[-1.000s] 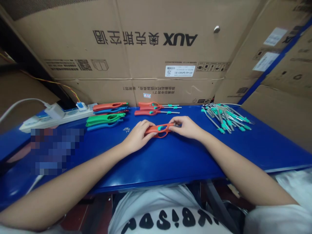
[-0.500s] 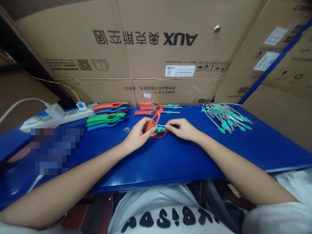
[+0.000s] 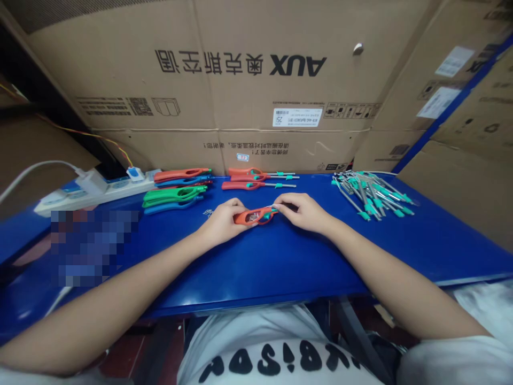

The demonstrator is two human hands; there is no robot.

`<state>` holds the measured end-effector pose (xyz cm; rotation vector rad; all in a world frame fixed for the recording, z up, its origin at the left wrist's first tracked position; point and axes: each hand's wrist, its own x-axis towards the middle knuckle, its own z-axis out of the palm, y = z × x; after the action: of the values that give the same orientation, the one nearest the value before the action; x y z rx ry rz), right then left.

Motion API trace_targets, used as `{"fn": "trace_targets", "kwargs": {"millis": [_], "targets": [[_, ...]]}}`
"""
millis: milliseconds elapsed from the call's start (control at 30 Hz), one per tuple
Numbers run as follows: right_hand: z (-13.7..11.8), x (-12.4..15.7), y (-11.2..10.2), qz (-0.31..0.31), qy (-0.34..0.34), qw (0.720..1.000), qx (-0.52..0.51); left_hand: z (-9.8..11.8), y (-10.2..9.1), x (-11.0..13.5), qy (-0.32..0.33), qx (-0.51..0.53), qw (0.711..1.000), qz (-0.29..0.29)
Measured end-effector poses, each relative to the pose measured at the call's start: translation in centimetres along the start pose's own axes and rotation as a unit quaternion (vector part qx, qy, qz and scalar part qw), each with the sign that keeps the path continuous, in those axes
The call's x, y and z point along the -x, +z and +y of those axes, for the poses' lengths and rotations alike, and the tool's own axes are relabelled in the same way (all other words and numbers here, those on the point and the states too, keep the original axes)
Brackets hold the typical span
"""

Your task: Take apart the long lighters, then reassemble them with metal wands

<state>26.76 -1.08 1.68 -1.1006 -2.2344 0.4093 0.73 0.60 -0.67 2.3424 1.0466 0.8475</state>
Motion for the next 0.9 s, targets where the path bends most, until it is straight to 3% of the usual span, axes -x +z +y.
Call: {"fn": "trace_targets", "kwargs": {"millis": [233,567,700,800,900], "targets": [[1.2,-0.2,-0.5,0.004,0.016,1.000,0.012,-0.1,-0.6,-0.6,-0.002,0.027,1.000,0.011],[0.8,-0.6,-0.4,-0.046,0.018,0.999,-0.018,1.2,-6.2,-1.1,0.077,-0.111,0.985,-0.110],[1.9,-0.5,-1.6,-0.007,0.026,0.999,-0.030,-0.2,-8.4,-1.1,0.052,-0.168,0.976,-0.127],[2.9,-0.5,-2.7,0.039,0.042,0.996,-0.064,-1.0,-8.6,-1.3,0.000,-0.137,0.989,-0.056],[2.3,-0.5,-2.3,0.047,0.042,0.992,-0.106,0.1,-6.4,-1.4,-0.081,0.033,0.995,0.038]]}}
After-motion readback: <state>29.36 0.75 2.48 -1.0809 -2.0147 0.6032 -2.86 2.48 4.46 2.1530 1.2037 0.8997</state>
